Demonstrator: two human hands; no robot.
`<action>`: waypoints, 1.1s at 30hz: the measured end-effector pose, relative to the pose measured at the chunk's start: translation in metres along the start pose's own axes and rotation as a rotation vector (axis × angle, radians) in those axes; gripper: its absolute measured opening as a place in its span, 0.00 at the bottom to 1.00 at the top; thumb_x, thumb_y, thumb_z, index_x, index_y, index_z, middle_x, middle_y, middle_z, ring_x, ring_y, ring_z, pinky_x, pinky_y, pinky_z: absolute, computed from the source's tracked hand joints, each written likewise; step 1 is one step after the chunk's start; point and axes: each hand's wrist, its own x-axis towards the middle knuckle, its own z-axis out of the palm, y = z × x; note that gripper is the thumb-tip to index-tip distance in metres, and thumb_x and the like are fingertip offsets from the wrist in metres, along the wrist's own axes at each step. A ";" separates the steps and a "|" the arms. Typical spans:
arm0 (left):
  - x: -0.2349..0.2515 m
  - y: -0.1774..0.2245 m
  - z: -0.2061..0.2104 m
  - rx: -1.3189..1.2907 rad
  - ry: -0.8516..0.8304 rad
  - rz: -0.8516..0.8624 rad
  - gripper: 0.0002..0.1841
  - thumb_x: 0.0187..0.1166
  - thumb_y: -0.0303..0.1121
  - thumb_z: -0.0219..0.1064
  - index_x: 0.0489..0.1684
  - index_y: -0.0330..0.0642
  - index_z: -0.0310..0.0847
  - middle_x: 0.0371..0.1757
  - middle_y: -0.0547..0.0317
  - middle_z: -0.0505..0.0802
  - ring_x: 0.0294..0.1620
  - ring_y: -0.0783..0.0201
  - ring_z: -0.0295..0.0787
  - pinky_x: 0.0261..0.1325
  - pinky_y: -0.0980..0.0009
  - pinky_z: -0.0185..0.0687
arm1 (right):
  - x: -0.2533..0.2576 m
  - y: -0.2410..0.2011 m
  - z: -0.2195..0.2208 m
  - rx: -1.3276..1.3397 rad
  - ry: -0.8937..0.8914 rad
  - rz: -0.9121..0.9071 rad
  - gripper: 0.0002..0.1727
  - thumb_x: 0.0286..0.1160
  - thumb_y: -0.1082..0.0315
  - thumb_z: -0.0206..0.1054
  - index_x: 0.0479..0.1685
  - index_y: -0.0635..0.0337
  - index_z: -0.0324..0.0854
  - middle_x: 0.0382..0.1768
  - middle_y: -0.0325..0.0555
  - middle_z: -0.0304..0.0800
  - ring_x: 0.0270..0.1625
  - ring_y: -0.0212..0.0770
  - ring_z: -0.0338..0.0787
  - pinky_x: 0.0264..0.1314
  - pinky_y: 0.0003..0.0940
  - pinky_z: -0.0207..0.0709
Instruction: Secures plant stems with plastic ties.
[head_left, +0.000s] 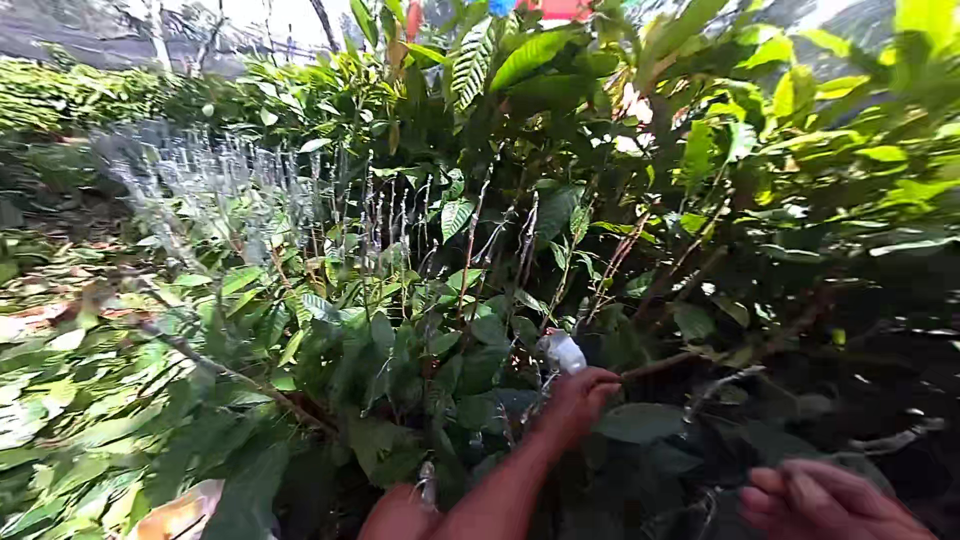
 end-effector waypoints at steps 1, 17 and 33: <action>0.002 -0.005 -0.003 -0.013 0.016 -0.003 0.12 0.84 0.29 0.65 0.54 0.30 0.89 0.49 0.46 0.96 0.46 0.60 0.94 0.57 0.61 0.89 | 0.010 0.002 0.009 -0.010 0.074 0.008 0.10 0.88 0.71 0.58 0.50 0.48 0.86 0.44 0.37 0.98 0.43 0.35 0.97 0.49 0.33 0.93; 0.003 -0.081 0.021 -0.199 -0.161 0.139 0.19 0.87 0.45 0.63 0.60 0.37 0.83 0.47 0.49 0.93 0.38 0.66 0.92 0.45 0.60 0.91 | 0.019 0.000 0.013 -0.134 0.177 0.114 0.11 0.91 0.67 0.55 0.61 0.54 0.79 0.43 0.44 0.94 0.38 0.35 0.95 0.41 0.30 0.90; 0.016 -0.038 -0.010 -0.340 -0.159 -0.221 0.12 0.79 0.29 0.69 0.57 0.35 0.86 0.48 0.56 0.94 0.37 0.68 0.92 0.47 0.68 0.91 | 0.138 0.025 0.030 -0.854 0.053 0.333 0.13 0.89 0.67 0.61 0.61 0.64 0.84 0.48 0.47 0.92 0.42 0.37 0.95 0.48 0.34 0.90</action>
